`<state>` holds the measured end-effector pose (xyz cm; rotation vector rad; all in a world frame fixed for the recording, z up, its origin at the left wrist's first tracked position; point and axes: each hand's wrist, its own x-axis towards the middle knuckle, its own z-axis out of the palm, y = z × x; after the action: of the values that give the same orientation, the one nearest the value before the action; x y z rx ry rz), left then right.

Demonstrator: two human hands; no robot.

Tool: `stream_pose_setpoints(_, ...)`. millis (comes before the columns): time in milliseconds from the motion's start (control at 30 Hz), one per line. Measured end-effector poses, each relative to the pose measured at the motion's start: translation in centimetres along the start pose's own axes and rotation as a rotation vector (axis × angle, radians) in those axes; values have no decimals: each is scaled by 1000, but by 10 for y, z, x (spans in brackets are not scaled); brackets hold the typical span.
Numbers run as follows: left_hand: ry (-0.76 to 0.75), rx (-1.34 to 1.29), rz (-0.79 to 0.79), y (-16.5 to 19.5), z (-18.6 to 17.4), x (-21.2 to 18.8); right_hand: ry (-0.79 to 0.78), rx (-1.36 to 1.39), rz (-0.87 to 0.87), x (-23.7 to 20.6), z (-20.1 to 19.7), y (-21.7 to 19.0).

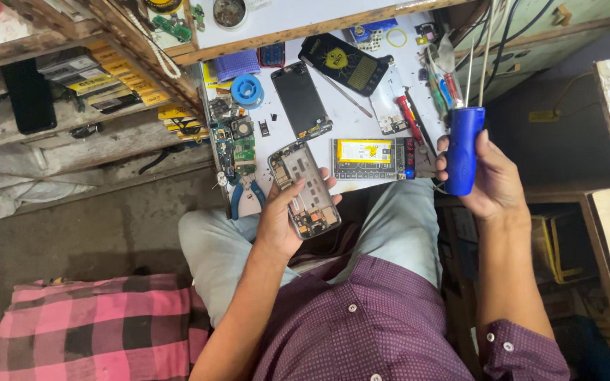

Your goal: The person sits at a repair bench working on a disassembled smartphone. They handle the phone's internal frame, use a screwdriver to work on components inside the open phone body, and reposition the device on their lap while continuing to work on it with the screwdriver.

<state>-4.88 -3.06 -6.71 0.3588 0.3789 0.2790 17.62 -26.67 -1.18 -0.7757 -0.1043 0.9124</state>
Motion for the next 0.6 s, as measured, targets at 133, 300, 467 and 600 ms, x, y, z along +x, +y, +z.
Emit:
stream_pose_setpoints(133,-59,5,10,0,3,0,-77,137,-2,2,-1,4)
stream_pose_setpoints(300,-54,27,7,0,6,-2,149,-175,-35,11,1,-3)
stream_pose_setpoints(467,-33,87,1,-2,9,-1,202,-529,-51,21,12,-10)
stream_pose_setpoints(600,-35,94,-15,-4,11,-1,233,-537,-30,30,17,-11)
